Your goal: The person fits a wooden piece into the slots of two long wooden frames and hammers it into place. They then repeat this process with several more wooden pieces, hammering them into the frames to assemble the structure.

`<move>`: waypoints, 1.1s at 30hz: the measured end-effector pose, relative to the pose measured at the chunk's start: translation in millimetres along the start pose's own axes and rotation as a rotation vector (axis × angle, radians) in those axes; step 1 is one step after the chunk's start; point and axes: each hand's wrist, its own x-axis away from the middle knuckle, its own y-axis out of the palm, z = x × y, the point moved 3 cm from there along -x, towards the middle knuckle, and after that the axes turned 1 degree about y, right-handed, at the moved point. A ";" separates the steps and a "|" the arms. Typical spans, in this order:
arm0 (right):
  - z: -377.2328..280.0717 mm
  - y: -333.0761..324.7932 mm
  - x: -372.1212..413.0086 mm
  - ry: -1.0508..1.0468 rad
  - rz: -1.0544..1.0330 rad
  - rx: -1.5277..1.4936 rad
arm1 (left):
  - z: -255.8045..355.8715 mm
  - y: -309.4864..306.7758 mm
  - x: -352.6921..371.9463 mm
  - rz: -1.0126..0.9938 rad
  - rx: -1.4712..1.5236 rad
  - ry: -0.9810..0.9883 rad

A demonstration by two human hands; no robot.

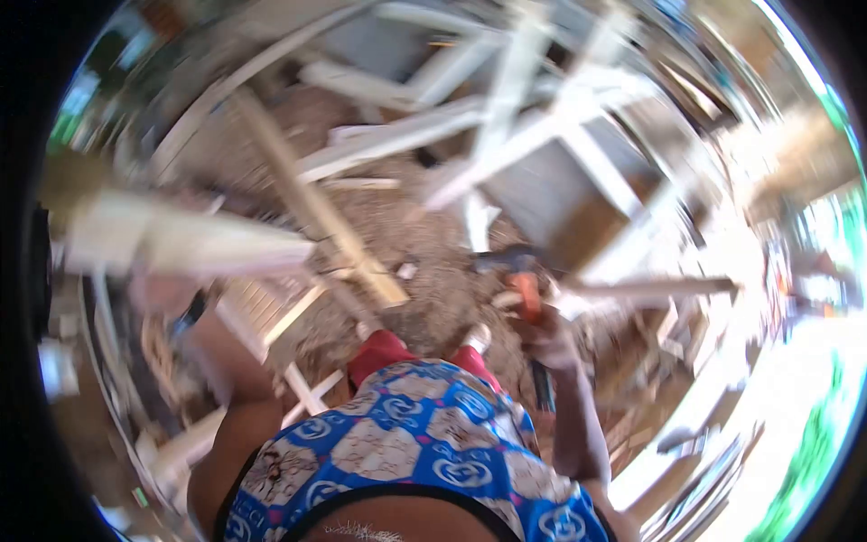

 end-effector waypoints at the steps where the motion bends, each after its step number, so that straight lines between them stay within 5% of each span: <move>1: -2.1 8.4 21.4 -0.026 0.091 0.334 | 4.8 59.1 -8.0 -0.254 0.034 -0.026; 2: -9.0 -3.4 37.6 -0.017 0.173 0.668 | 6.4 119.2 -14.3 -0.492 0.080 -0.044; 4: -16.2 -31.5 69.8 -0.114 0.001 0.987 | 1.5 217.6 -12.0 -0.908 0.182 0.085; 6: -34.6 -37.2 101.7 -0.179 -0.027 0.982 | -19.3 297.8 -14.3 -0.983 0.249 0.159; 8: -34.6 -35.6 104.3 -0.072 -0.010 1.074 | -54.7 320.2 -34.1 -0.731 0.194 0.115; 10: -38.8 -66.1 136.9 -0.101 0.033 1.057 | -101.9 401.7 -40.5 -0.791 0.391 -0.034; 14: -15.3 -99.2 181.2 -0.030 0.299 1.052 | -230.7 523.1 -60.4 -0.571 0.484 -0.063; 15: 7.0 -61.7 146.6 -0.012 0.421 0.975 | -264.9 488.1 -88.1 -0.568 0.524 -0.088; 19: 41.3 -61.1 157.2 -0.072 0.708 0.712 | -375.9 558.8 -84.1 -0.566 0.411 -0.081; 26: 72.9 -43.3 185.9 -0.119 0.904 0.311 | -418.6 610.7 -37.8 -0.568 0.371 -0.086; 28: 82.1 -42.8 190.8 -0.215 0.966 0.179 | -433.0 613.4 -29.8 -0.630 0.231 -0.045; 30: 83.5 -37.0 195.1 -0.205 1.026 0.191 | -433.7 610.7 -26.9 -0.657 0.107 0.206; 33: 91.7 -35.8 196.3 -0.307 1.073 0.148 | -436.5 614.7 -25.8 -0.659 0.069 0.148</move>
